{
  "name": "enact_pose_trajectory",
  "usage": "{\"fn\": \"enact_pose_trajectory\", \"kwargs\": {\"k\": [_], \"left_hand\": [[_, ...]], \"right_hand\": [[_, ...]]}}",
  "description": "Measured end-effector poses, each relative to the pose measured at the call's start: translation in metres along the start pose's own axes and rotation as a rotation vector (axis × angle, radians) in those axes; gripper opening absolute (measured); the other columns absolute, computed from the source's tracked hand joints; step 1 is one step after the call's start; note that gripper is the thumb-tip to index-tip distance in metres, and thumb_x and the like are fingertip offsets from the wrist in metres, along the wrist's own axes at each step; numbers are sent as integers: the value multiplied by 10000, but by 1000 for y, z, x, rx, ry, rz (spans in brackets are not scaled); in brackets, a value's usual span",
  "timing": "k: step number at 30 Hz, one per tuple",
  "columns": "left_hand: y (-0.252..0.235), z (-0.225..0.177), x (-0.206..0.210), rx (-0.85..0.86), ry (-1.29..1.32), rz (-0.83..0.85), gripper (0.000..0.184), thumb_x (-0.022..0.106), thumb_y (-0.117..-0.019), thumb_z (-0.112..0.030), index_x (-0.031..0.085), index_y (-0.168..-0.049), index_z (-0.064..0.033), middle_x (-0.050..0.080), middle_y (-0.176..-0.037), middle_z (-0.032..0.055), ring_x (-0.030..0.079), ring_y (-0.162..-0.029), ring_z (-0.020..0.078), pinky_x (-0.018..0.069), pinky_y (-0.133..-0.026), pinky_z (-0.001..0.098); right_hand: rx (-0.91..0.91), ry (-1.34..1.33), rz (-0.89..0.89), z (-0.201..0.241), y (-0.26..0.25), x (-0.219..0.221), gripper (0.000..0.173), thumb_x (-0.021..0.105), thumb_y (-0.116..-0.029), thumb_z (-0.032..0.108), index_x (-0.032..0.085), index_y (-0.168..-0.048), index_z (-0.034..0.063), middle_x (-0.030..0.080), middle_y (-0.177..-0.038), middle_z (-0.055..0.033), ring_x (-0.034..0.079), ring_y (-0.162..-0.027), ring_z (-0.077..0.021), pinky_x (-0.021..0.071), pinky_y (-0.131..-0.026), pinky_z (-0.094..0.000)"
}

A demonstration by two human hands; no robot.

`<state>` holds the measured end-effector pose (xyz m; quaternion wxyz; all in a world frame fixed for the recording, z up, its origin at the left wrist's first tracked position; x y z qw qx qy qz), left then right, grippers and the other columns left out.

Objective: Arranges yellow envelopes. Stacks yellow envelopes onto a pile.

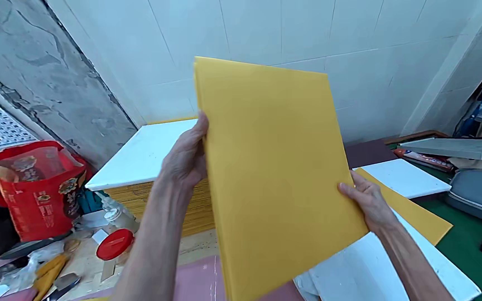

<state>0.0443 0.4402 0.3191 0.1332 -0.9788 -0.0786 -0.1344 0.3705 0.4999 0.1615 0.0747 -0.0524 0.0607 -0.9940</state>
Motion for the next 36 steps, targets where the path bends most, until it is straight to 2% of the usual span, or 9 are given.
{"fn": "enact_pose_trajectory", "kwargs": {"k": [4, 7, 9, 12, 16, 22, 29, 32, 36], "left_hand": [[-40, 88, -15, -159, 143, -138, 514, 233, -1087, -504, 599, -1168, -153, 725, -939, -5, 714, -872, 90, 605, -766, 303], [-43, 160, -34, -334, 188, -206, 783, 84, -1043, -620, 424, -1461, -52, 636, -1283, 140, 645, -1136, 217, 535, -946, 425], [-39, 187, -42, -363, 292, -208, 833, 29, -1023, -642, 337, -1529, -56, 556, -1430, 151, 580, -1275, 231, 494, -1026, 426], [-32, 195, -46, -327, 406, -214, 785, 32, -1039, -613, 324, -1534, -79, 528, -1466, 109, 561, -1303, 183, 486, -1045, 367], [-28, 190, -48, -295, 503, -288, 690, 94, -1062, -573, 505, -1355, -102, 706, -1108, 56, 703, -998, 129, 590, -829, 318], [-23, 191, -55, -277, 529, -373, 616, 170, -1065, -571, 616, -1110, -149, 728, -883, 18, 726, -782, 109, 608, -633, 299], [-27, 191, -54, -156, 788, -384, 542, 208, -1087, -512, 428, -1426, -151, 574, -1370, 95, 573, -1284, 248, 499, -1037, 435], [-28, 191, -51, -102, 758, -327, 608, 149, -1077, -518, 353, -1491, -122, 504, -1475, 120, 497, -1378, 268, 419, -1128, 449], [-22, 187, -46, -34, 649, -247, 558, 347, -1065, -432, 379, -1510, -96, 450, -1556, 97, 414, -1460, 237, 335, -1208, 402]], "right_hand": [[168, 42, -86, -23, -51, -18, 262, 597, -1019, 86, 656, -1273, 98, 747, -882, -35, 704, -662, -77, 593, -564, -232], [335, 171, -123, -54, -69, -31, 270, 645, -1001, 150, 664, -1263, 88, 727, -880, -62, 682, -680, -107, 569, -596, -254], [366, 236, -93, -59, -75, -37, 290, 645, -1003, 151, 658, -1286, 87, 726, -908, -81, 682, -702, -124, 568, -619, -268], [328, 299, -51, -40, -87, -37, 252, 617, -1016, 150, 667, -1258, 101, 727, -870, -60, 681, -669, -111, 570, -581, -262], [356, 360, -76, -14, -120, -16, 252, 628, -1007, 163, 678, -1251, 123, 708, -862, -64, 666, -677, -105, 557, -592, -258], [365, 394, -83, -14, -174, 22, 251, 681, -977, 199, 701, -1218, 131, 705, -906, -67, 661, -714, -118, 555, -640, -284], [352, 435, -76, -17, -220, 49, 304, 711, -958, 220, 682, -1241, 112, 684, -983, -82, 643, -784, -128, 540, -699, -293], [335, 462, -76, -19, -234, 58, 331, 729, -944, 233, 670, -1236, 89, 679, -1007, -96, 642, -812, -142, 540, -724, -312], [351, 497, -78, -24, -244, 64, 430, 751, -928, 240, 621, -1300, 67, 654, -1088, -138, 632, -884, -189, 535, -781, -359]]}}
Point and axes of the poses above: each hand's wrist, its own y-axis away from the middle knuckle, its own x-axis out of the palm, z = x × y, the point moved 10 cm from there along -y, towards the middle knuckle
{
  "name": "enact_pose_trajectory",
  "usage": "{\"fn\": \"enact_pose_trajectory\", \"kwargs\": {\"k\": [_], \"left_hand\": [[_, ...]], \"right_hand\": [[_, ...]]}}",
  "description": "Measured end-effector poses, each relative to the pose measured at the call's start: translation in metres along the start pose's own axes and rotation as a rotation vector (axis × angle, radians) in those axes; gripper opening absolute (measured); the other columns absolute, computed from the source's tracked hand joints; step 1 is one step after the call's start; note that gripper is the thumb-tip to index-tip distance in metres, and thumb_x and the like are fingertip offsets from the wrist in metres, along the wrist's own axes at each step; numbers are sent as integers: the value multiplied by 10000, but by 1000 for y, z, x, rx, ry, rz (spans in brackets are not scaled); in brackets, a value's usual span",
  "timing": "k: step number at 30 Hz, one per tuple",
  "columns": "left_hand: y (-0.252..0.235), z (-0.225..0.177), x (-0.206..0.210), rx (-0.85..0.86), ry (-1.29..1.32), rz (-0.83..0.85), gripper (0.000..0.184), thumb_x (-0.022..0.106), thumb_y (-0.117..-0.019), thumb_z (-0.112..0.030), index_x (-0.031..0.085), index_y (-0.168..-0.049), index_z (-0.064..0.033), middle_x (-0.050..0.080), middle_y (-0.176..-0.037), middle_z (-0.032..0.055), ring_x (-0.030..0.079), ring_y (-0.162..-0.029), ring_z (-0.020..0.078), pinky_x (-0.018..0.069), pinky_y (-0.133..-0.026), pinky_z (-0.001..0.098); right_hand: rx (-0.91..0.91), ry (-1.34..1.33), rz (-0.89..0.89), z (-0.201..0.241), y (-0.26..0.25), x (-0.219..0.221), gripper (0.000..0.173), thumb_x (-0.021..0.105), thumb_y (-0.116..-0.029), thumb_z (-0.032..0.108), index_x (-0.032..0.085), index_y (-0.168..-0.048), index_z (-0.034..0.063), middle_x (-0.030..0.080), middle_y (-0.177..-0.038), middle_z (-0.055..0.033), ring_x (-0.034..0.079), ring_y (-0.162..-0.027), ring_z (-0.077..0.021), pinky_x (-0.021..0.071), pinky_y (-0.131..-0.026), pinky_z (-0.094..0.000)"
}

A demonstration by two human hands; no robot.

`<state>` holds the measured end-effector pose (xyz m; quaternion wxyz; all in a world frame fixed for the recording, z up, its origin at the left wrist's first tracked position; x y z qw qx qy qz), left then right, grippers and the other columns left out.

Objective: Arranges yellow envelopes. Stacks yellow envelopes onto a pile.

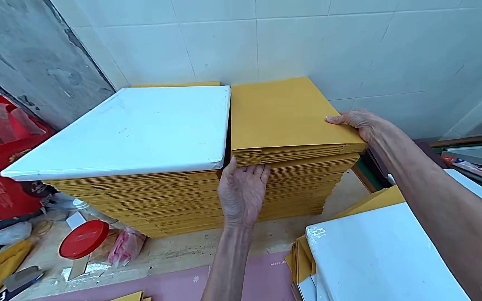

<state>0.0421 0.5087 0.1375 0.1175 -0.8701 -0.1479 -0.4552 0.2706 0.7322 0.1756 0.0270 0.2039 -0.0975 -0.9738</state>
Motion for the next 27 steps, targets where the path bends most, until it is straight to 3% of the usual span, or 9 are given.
{"fn": "enact_pose_trajectory", "kwargs": {"k": [3, 5, 9, 13, 15, 19, 21, 23, 27], "left_hand": [[4, 0, -3, 60, -108, -165, 265, 385, -1018, -74, 510, -1242, -7, 601, -1300, 145, 602, -1241, 238, 477, -1083, 370], [12, 2, -7, 109, -241, -279, 126, 457, -1017, 11, 574, -1045, -25, 691, -1075, 85, 716, -1025, 170, 577, -948, 304], [33, -3, -10, 203, -401, -331, 206, 506, -1023, 17, 644, -1174, 33, 761, -1044, 82, 765, -918, 175, 624, -853, 295], [44, -29, -25, 583, -739, -401, 112, 641, -940, 39, 640, -1049, 15, 724, -852, 0, 736, -722, 76, 640, -680, 244], [51, -39, -24, 834, -997, -400, 246, 662, -925, 4, 597, -1151, 74, 628, -1027, 60, 659, -881, 41, 570, -778, 191], [53, -38, -20, 962, -1310, -403, 430, 579, -995, -89, 522, -1362, 128, 525, -1371, 311, 561, -1263, 304, 465, -1053, 363], [44, -37, -23, 890, -1338, -384, 479, 508, -1050, -158, 446, -1443, 109, 469, -1465, 312, 507, -1358, 342, 410, -1133, 408], [37, -37, -20, 832, -1358, -354, 508, 420, -1092, -225, 399, -1494, 84, 445, -1512, 287, 469, -1412, 320, 363, -1177, 399], [26, -32, -12, 743, -1418, -341, 533, 329, -1118, -268, 342, -1542, 55, 416, -1555, 257, 413, -1460, 309, 304, -1203, 386]], "right_hand": [[6, 26, -28, -4, 0, 0, 481, 770, -915, 242, 596, -1310, 29, 640, -1129, -171, 626, -936, -227, 525, -824, -406], [10, 43, -56, -5, 3, -2, 541, 794, -895, 239, 568, -1323, -2, 627, -1161, -194, 620, -965, -246, 518, -850, -429], [-25, 64, -62, -2, 3, -4, 622, 839, -855, 230, 539, -1328, -42, 605, -1197, -224, 619, -988, -266, 522, -868, -443], [-147, 170, -69, 5, 0, -6, 497, 864, -834, 254, 644, -1141, -68, 644, -1076, -216, 627, -920, -263, 524, -838, -455], [-213, 249, -82, 13, 1, -7, 488, 866, -834, 282, 662, -1074, -90, 641, -1075, -249, 612, -971, -321, 494, -875, -511], [-411, 188, -126, 26, 18, -29, 488, 614, -1032, 371, 670, -1117, -107, 639, -1139, -282, 601, -1068, -372, 449, -932, -572], [-389, -18, -124, 11, 27, -40, 659, 305, -1111, 485, 626, -1277, -66, 641, -1300, -220, 613, -1204, -284, 464, -1013, -475], [-405, -211, -120, -12, 35, -43, 854, 69, -1083, 574, 584, -1348, -54, 655, -1313, -200, 643, -1199, -235, 498, -1013, -402], [-473, -363, -210, -45, 50, -26, 906, -25, -1069, 547, 607, -1322, -50, 694, -1228, -179, 664, -1127, -207, 518, -972, -412]]}}
Point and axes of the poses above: each hand's wrist, its own y-axis away from the middle knuckle, its own x-axis out of the palm, z = x × y, the point moved 10 cm from there along -y, towards the middle knuckle
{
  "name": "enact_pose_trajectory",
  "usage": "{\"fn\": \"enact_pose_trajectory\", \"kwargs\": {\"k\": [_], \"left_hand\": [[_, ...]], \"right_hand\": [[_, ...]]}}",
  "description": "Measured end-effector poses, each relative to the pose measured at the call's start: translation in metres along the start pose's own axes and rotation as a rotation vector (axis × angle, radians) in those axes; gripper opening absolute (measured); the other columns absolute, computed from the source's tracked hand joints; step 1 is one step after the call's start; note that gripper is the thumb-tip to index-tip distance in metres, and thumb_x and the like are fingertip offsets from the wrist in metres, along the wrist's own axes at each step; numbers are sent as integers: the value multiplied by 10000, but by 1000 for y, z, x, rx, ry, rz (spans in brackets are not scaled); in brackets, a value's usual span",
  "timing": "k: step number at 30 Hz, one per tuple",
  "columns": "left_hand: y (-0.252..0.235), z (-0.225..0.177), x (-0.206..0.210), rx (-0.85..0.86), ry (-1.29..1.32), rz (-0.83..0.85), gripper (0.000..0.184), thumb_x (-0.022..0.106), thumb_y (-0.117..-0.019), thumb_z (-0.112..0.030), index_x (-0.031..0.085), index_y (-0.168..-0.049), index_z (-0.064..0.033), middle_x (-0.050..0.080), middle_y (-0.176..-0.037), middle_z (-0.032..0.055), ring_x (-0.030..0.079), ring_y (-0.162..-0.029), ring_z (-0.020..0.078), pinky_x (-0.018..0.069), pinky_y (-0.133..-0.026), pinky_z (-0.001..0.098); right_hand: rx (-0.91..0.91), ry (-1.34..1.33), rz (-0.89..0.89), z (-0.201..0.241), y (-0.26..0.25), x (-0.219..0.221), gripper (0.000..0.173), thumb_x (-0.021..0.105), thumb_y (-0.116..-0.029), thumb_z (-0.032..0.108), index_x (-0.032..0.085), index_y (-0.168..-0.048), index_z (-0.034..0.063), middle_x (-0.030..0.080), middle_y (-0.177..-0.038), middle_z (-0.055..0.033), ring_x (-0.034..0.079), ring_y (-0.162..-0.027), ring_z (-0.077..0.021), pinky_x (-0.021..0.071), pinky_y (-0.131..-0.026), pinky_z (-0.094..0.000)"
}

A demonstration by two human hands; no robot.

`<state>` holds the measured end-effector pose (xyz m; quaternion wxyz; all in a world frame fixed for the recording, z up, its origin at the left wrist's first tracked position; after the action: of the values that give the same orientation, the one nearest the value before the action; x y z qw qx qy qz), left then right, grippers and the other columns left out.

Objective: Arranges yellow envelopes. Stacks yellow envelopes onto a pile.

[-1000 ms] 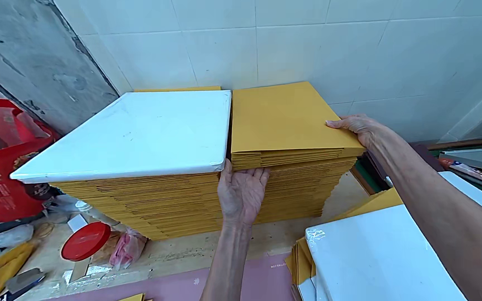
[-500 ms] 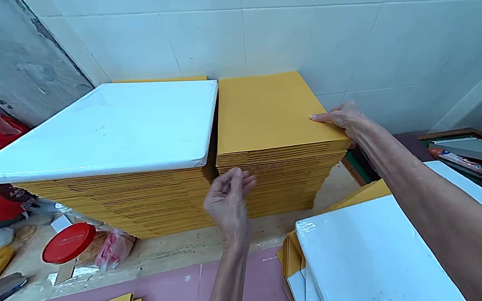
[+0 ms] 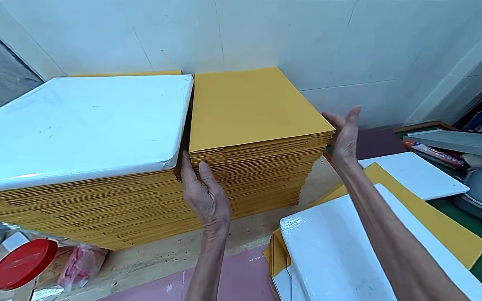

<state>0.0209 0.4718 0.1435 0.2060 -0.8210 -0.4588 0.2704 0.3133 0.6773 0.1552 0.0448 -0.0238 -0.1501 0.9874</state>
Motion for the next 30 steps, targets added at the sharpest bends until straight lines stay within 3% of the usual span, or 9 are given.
{"fn": "enact_pose_trajectory", "kwargs": {"k": [2, 3, 6, 10, 14, 19, 23, 27, 30], "left_hand": [[-6, -1, 4, -13, 28, -43, 507, 388, -1104, -216, 387, -1501, 99, 470, -1491, 304, 468, -1414, 327, 332, -1175, 372], [-8, 0, 5, -21, 42, -65, 496, 416, -1095, -196, 407, -1478, 118, 493, -1463, 316, 490, -1394, 320, 345, -1164, 357], [-9, -1, 6, -30, 43, -97, 493, 455, -1085, -198, 422, -1463, 118, 531, -1427, 300, 528, -1359, 285, 367, -1145, 335], [-8, 0, 5, 21, 55, -99, 516, 501, -1069, -203, 421, -1457, 127, 537, -1416, 303, 543, -1342, 250, 371, -1136, 300], [-9, 6, 5, 39, 78, -65, 571, 561, -1040, -208, 395, -1479, 117, 520, -1436, 295, 536, -1346, 225, 374, -1131, 279], [-11, 9, 4, 78, 160, -92, 542, 618, -1003, -168, 456, -1433, 117, 583, -1363, 253, 591, -1246, 100, 427, -1061, 193], [-9, 12, 3, 138, 159, -133, 494, 642, -986, -169, 524, -1351, 141, 646, -1252, 229, 628, -1146, 39, 459, -998, 153], [-12, 11, 3, 120, 228, -131, 465, 644, -984, -145, 530, -1333, 140, 657, -1230, 192, 630, -1137, 30, 469, -1008, 171], [-11, 13, 3, 62, 238, -125, 456, 639, -992, -153, 532, -1359, 96, 667, -1237, 150, 639, -1129, 22, 479, -1008, 182]], "right_hand": [[-83, -2, -171, 3, 12, 4, 713, 133, -1121, 437, 675, -996, -11, 673, -838, -66, 663, -821, -99, 541, -790, -333], [-132, 19, -255, 6, 16, 6, 595, 198, -1128, 391, 580, -790, 84, 546, -653, 36, 594, -662, -21, 499, -676, -258], [-216, 29, -400, 13, 22, 4, 544, 302, -1125, 312, 401, -607, 179, 367, -502, 112, 466, -485, 18, 406, -538, -206], [-220, 88, -374, 11, 20, 1, 550, 307, -1123, 320, 409, -608, 155, 371, -518, 95, 475, -507, 4, 405, -560, -223], [-294, -77, -150, 4, 19, 1, 640, 208, -1118, 406, 686, -1066, -17, 704, -854, 46, 669, -863, 46, 550, -841, -193], [-356, -55, -408, 18, 17, -1, 584, 249, -1110, 282, 709, -1027, -67, 719, -911, -87, 667, -884, -56, 514, -853, -250], [-378, 90, -488, 18, 13, -1, 559, 272, -1106, 277, 715, -876, 25, 669, -730, 1, 637, -712, -34, 490, -691, -259], [-340, 132, -428, 19, 12, -2, 584, 275, -1111, 331, 721, -868, 42, 650, -708, 17, 628, -698, -40, 492, -690, -280], [-289, 91, -443, 15, 13, 0, 596, 265, -1117, 348, 634, -725, 93, 570, -602, 64, 600, -617, -25, 494, -639, -277]]}}
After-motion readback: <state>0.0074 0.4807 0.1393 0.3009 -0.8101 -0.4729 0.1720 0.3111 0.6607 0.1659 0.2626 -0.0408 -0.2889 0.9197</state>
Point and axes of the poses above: each hand's wrist, its own y-axis away from the middle knuckle, its own x-axis out of the palm, z = x × y, the point moved 10 cm from there along -y, towards the middle knuckle
